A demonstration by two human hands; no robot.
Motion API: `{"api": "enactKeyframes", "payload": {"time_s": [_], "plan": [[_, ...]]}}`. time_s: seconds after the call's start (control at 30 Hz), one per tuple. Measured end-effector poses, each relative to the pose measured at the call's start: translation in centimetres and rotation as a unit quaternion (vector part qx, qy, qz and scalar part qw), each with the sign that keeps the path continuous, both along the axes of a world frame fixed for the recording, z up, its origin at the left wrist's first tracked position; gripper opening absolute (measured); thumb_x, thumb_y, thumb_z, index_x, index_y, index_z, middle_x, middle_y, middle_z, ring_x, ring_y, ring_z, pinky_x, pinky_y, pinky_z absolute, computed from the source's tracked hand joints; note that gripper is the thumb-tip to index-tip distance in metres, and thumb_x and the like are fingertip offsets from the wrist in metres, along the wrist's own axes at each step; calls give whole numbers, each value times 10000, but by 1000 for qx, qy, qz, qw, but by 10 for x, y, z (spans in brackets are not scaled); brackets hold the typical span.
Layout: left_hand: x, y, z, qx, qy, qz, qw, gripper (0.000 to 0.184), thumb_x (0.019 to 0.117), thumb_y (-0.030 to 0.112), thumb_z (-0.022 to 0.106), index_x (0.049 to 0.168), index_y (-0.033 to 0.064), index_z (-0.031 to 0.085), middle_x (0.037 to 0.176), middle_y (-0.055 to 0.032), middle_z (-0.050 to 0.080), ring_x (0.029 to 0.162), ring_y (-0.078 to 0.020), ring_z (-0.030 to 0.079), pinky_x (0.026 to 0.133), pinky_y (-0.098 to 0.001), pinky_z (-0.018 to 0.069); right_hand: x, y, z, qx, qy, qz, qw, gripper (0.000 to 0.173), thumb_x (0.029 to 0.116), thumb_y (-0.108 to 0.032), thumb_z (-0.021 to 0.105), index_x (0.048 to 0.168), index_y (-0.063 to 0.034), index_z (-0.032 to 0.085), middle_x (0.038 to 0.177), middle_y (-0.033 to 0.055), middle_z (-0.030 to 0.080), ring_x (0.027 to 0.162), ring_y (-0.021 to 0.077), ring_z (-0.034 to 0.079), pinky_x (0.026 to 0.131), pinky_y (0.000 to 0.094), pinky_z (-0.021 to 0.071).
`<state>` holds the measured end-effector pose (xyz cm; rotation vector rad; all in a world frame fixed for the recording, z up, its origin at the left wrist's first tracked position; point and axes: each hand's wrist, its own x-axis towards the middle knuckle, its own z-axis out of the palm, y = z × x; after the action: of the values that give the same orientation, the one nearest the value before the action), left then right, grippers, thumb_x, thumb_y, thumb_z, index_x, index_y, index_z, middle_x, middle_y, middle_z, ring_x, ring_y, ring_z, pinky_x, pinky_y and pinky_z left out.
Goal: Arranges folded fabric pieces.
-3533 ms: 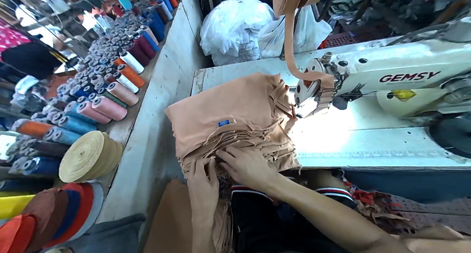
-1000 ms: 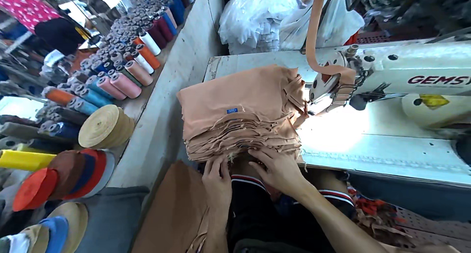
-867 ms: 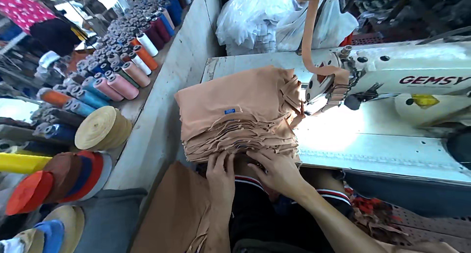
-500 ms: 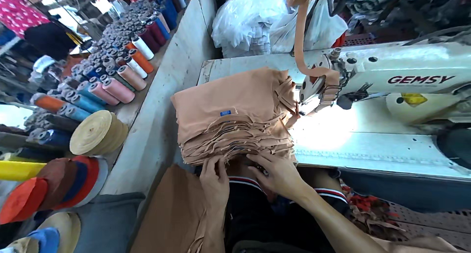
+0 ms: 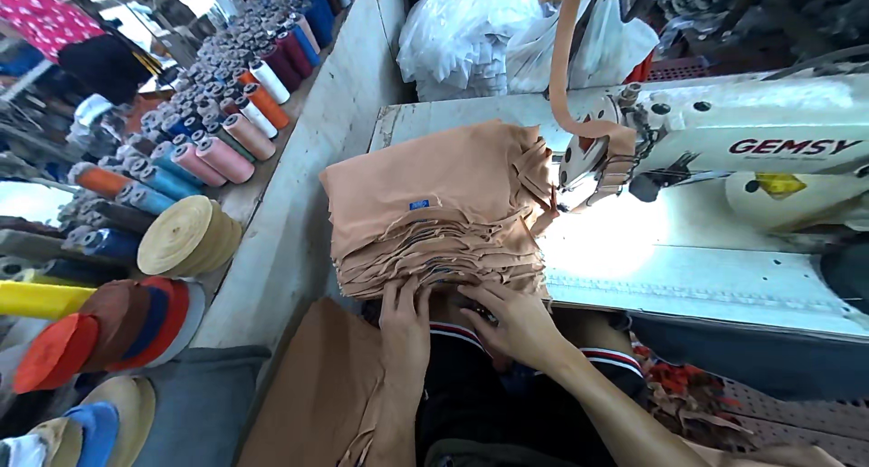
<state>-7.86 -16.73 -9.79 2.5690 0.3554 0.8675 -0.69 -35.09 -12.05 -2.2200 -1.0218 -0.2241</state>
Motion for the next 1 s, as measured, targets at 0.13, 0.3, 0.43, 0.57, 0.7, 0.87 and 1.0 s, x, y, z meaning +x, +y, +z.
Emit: {"api": "enactKeyframes", "payload": {"time_s": [0.13,0.3,0.43,0.57,0.7,0.87,1.0], "plan": [[0,13,-5,34,30,-4,999,126,956,104,677,986,17,762,1005,-140,716,908,-215,725,837,-325,610,2,-2,5,-6,0,17,1000,340,1010,-392,585,1244,-186,721,968,52,724,708,225,701,551,435,563],[-13,16,-6,-37,19,-18,999,118,945,134,685,959,40,756,969,-95,721,859,-126,710,795,-259,601,8,25,12,-18,-89,27,996,294,1020,-321,574,1218,-169,730,930,66,712,728,249,701,556,423,560],[-15,11,-11,-90,-10,-12,996,101,935,125,690,947,44,749,994,-71,729,867,-65,703,798,-212,595,12,55,13,-43,-145,55,987,246,1020,-222,561,1195,-155,721,893,77,696,722,271,687,586,421,561],[-16,10,-22,-101,-26,1,995,108,950,116,665,950,38,740,1000,-73,719,892,-71,699,815,-214,594,22,61,15,-51,-148,99,983,242,1027,-176,529,1166,-139,724,851,76,691,670,268,675,539,421,543],[-19,12,-31,-104,-30,19,994,128,965,134,655,968,39,741,941,-57,698,859,-69,680,794,-215,583,31,43,24,-37,-146,36,988,290,1058,-237,508,1206,-138,737,842,75,698,675,260,679,543,413,541],[-8,5,-28,-75,-35,60,995,238,917,251,764,989,24,757,995,-108,709,884,-131,706,810,-261,602,19,25,21,-29,-103,17,994,332,1048,-347,533,1240,-152,722,915,69,712,708,252,695,545,419,551],[1,4,-29,-49,-24,74,996,114,913,122,734,958,21,761,989,-130,716,865,-157,721,788,-277,609,11,24,17,-32,-95,28,995,333,1042,-354,542,1241,-160,725,918,60,707,711,243,689,552,409,548]]}}
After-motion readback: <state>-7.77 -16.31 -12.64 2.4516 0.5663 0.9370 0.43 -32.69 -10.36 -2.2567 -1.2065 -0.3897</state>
